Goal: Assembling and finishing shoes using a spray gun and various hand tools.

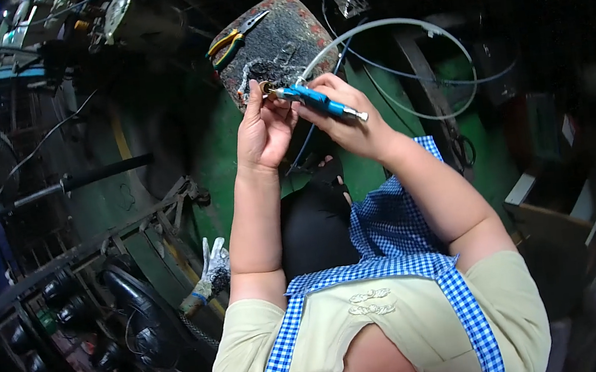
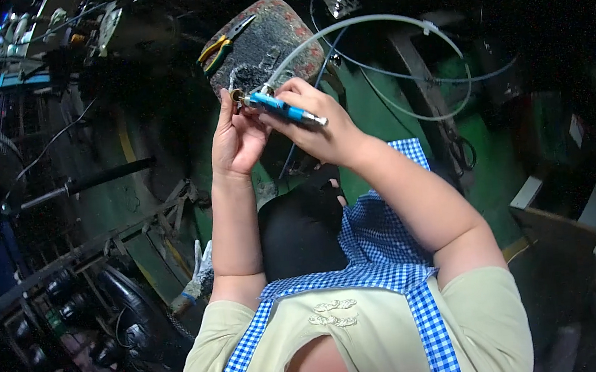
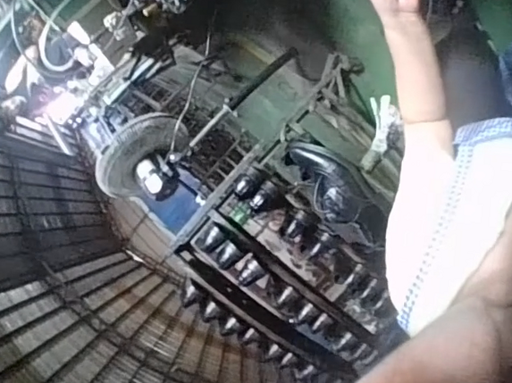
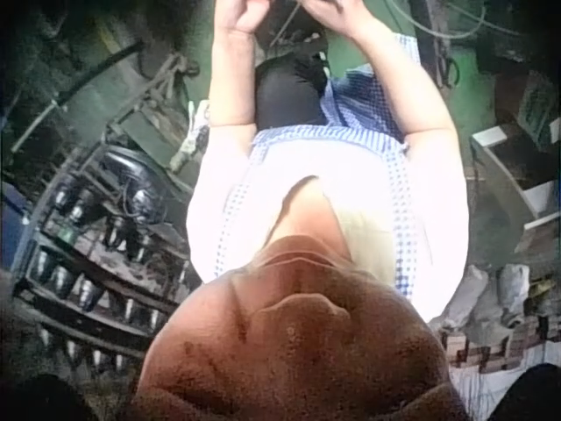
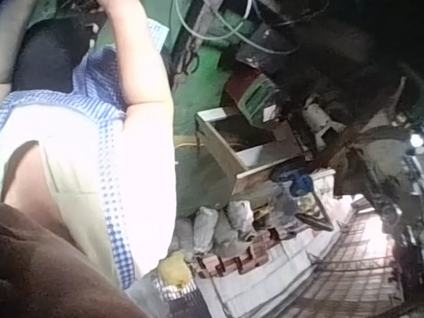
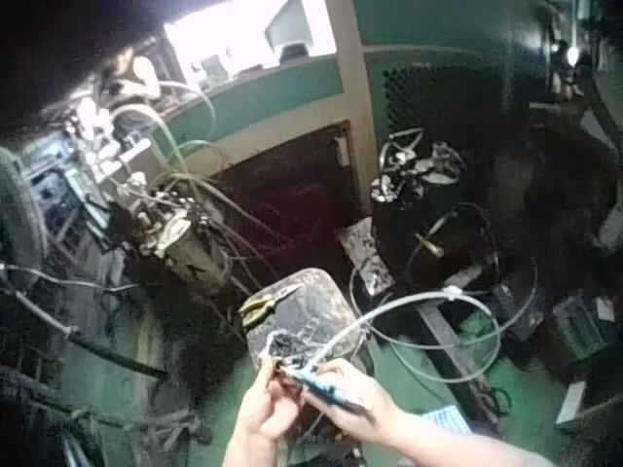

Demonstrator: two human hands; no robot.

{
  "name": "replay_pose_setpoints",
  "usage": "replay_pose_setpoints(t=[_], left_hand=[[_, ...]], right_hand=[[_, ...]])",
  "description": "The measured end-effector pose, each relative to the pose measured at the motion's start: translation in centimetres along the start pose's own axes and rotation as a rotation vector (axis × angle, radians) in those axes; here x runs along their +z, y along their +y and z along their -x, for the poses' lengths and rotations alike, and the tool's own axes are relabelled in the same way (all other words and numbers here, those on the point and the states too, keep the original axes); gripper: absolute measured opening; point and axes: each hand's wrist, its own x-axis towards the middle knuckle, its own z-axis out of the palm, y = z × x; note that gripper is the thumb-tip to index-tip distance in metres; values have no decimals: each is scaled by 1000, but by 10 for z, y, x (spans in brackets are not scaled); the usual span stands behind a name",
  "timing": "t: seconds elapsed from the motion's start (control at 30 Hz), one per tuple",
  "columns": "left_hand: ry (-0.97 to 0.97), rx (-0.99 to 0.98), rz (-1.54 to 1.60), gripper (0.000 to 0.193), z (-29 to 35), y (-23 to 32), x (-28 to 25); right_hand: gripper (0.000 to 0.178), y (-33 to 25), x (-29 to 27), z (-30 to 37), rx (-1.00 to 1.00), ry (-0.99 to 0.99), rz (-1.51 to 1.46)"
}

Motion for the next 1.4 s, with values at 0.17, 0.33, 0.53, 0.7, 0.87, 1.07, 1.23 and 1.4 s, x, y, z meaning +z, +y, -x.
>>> replay_pose_setpoints(t=[0.17, 0.33, 0.53, 0.7, 0.87, 1.07, 1.23, 1.4], left_hand=[[-57, -82, 73, 34, -2, -1, -9], [-173, -117, 60, 38, 4, 1, -1], [-138, -32, 40, 37, 1, 1, -8], [-159, 65, -20, 31, 2, 0, -7], [-203, 199, -141, 26, 2, -2, -4], [-202, 208, -99, 23, 13, -8, 6], [-91, 284, -161, 22, 24, -12, 29], [-114, 329, -186, 21, 22, -3, 29]], right_hand=[[22, 1, -6, 2, 90, -32, -20], [19, 6, -8, 6, -20, -80, -11], [21, 2, -3, 11, -24, -32, 101], [21, 3, -4, 10, -51, -51, 103], [20, 1, -3, 7, -65, -24, 55], [21, -3, -1, 10, -149, 58, 61], [20, -3, 0, 11, -87, 45, -32], [17, -14, 5, 9, -247, 21, 296]])
